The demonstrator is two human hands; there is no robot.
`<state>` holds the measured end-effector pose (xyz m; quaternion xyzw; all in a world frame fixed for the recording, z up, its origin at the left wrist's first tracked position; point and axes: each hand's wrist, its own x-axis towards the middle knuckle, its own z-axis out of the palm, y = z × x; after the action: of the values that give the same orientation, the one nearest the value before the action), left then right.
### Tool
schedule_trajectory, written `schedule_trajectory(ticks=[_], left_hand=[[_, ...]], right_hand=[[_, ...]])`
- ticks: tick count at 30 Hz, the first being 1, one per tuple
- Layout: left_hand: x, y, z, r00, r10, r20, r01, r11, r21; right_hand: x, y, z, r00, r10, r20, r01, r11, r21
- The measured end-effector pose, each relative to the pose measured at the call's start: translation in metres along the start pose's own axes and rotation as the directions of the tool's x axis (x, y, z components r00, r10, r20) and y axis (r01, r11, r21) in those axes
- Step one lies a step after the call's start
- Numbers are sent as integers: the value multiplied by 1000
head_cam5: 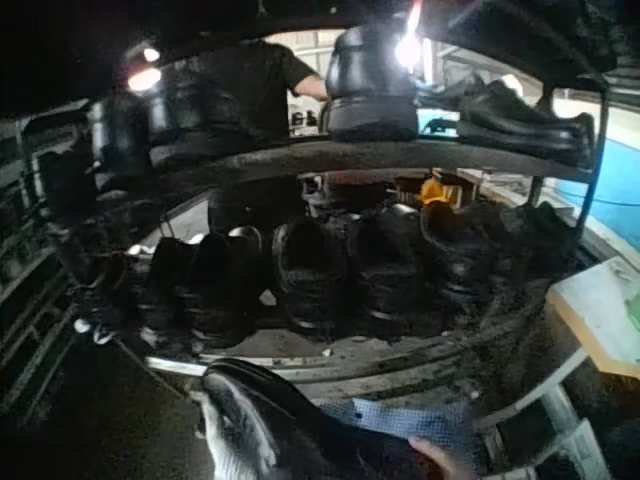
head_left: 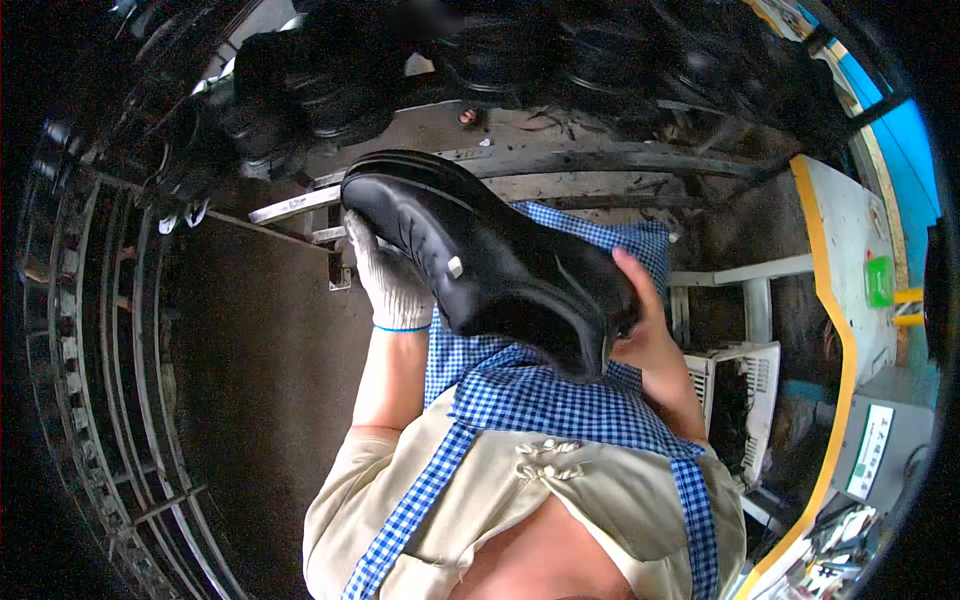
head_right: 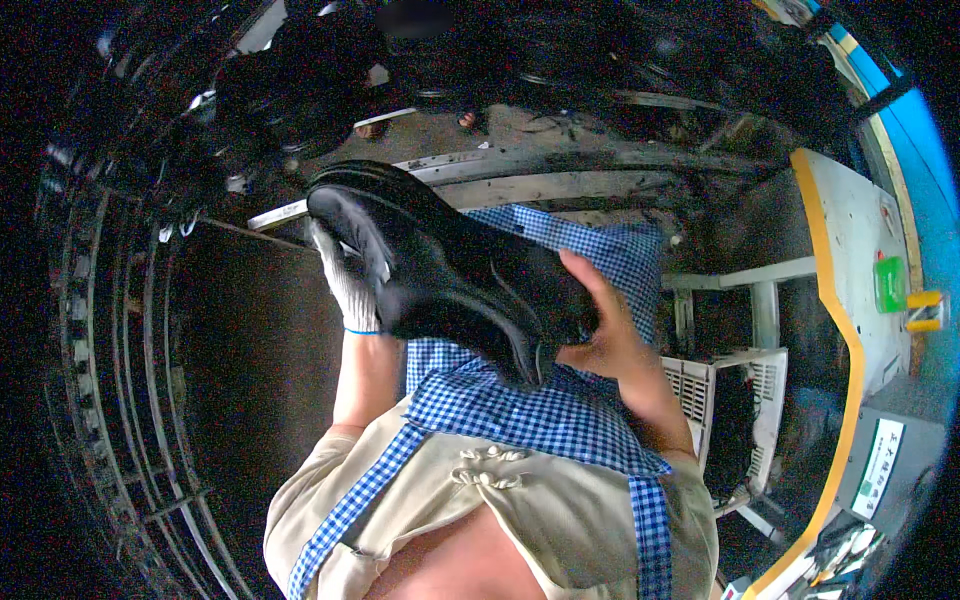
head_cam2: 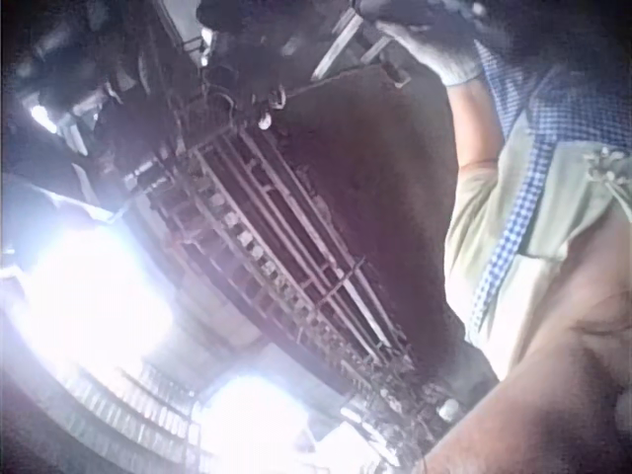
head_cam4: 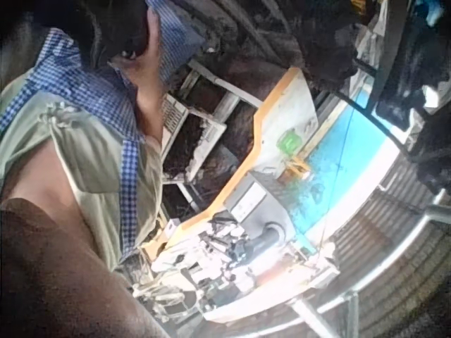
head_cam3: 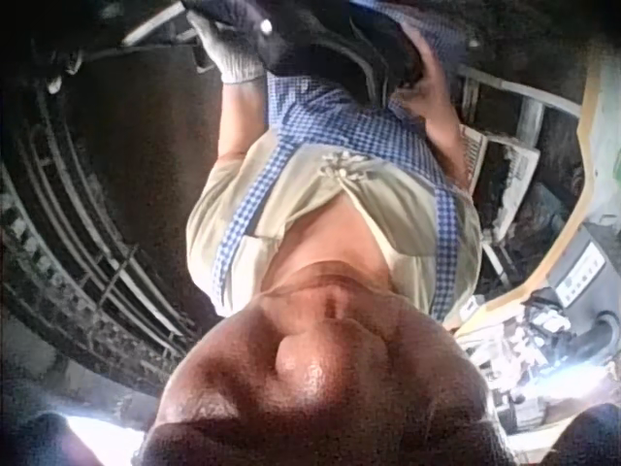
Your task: Inspecting and detailing the sole edges of shoes in a manufacturing facility.
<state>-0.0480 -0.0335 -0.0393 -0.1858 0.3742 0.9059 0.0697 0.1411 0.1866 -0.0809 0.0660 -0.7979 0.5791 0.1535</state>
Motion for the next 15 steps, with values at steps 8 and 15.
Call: schedule_trajectory(ticks=[8, 15], left_hand=[[15, -49, -42, 774, -451, 444, 390, 892, 226], [-9, -70, -53, 561, -747, 357, 560, 660, 501]], right_hand=[[51, -52, -10, 953, 103, -286, -2, 943, 333], [59, -57, -20, 921, 57, -385, 12, 985, 173]])
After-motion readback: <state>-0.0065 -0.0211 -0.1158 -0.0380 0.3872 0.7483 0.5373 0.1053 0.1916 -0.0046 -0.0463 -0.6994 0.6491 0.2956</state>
